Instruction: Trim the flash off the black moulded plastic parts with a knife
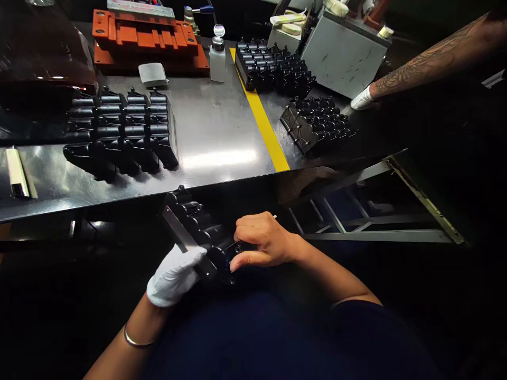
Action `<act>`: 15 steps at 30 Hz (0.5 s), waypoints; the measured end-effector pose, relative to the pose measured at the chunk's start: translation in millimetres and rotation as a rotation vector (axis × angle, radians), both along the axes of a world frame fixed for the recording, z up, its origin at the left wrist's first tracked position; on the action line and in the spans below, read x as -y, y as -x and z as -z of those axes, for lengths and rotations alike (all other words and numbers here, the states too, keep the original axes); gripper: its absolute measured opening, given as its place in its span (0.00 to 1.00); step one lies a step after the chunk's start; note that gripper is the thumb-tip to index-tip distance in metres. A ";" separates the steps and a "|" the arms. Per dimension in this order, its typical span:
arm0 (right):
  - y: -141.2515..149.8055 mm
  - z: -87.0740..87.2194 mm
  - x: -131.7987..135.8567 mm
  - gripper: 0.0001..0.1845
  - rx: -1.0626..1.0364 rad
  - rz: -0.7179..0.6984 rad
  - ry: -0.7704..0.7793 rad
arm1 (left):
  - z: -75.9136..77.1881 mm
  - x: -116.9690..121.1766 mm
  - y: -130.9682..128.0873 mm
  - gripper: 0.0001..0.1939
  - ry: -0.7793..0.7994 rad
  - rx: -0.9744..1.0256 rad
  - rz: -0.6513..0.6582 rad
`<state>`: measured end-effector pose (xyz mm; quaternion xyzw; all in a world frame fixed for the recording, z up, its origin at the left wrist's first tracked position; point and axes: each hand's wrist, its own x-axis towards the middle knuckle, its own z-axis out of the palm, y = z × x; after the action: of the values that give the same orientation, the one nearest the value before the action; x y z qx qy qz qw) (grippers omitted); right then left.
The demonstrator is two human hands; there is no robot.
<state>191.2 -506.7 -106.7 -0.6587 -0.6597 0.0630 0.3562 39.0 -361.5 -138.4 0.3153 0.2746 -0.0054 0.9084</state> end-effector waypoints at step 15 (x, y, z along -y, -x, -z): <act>1.7 12.9 -13.2 0.31 0.133 0.226 -0.197 | -5.5 4.7 -4.1 0.18 0.360 -0.085 -0.249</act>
<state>189.5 -493.5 -119.6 -0.6932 -0.6065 -0.0862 0.3797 43.1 -366.2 -132.9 0.1115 0.3440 0.0445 0.9313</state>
